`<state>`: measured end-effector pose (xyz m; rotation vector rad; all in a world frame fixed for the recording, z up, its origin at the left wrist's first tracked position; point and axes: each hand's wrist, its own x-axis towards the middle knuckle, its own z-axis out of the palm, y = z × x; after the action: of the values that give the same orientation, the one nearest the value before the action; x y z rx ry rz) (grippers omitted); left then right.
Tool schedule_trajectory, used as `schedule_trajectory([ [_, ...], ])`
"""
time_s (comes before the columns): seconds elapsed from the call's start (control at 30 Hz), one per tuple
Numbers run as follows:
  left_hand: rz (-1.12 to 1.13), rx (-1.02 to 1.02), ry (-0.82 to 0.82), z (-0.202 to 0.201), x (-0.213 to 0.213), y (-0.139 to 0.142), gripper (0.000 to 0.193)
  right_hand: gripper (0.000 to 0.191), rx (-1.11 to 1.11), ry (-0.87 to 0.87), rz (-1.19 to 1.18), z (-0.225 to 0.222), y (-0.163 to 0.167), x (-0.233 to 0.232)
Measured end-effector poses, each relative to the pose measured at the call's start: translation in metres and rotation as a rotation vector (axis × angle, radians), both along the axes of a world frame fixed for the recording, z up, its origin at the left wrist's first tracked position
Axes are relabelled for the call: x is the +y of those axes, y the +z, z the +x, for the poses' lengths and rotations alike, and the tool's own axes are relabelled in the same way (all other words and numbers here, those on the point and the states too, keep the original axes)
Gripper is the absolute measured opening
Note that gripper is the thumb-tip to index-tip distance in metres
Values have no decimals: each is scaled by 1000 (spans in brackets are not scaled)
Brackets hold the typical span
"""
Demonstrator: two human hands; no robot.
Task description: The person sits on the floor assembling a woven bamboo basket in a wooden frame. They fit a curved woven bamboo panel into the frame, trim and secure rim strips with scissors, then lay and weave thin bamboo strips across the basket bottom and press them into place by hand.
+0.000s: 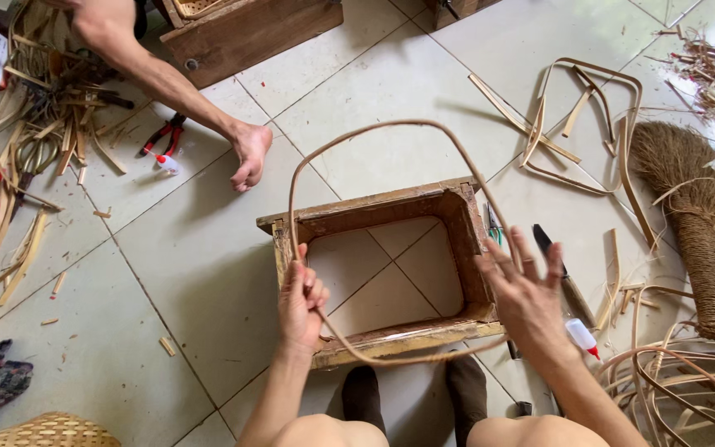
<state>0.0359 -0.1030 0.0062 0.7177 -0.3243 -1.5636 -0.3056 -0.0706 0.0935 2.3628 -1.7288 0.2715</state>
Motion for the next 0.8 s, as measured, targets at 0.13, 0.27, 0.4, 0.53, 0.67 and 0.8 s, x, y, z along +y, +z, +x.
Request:
schedule_trajectory([
  [0.13,-50,236,-102,-51,-1,14,31,60,-681,401,506,65,-13,3],
  [0.27,-97,267,-237,-64,-4,25,31,49,-877,282,831,83,-27,11],
  [0.4,-1,-13,-128,0,-15,26,26,43,-487,368,633,40,-32,13],
  [0.53,53,-197,-206,26,-1,0,29,44,-449,425,636,24,-45,16],
  [0.67,90,-93,-192,-4,41,-40,30,33,-608,471,809,53,-65,21],
  [0.8,56,38,-81,-7,61,-59,27,38,-678,605,733,75,-75,26],
])
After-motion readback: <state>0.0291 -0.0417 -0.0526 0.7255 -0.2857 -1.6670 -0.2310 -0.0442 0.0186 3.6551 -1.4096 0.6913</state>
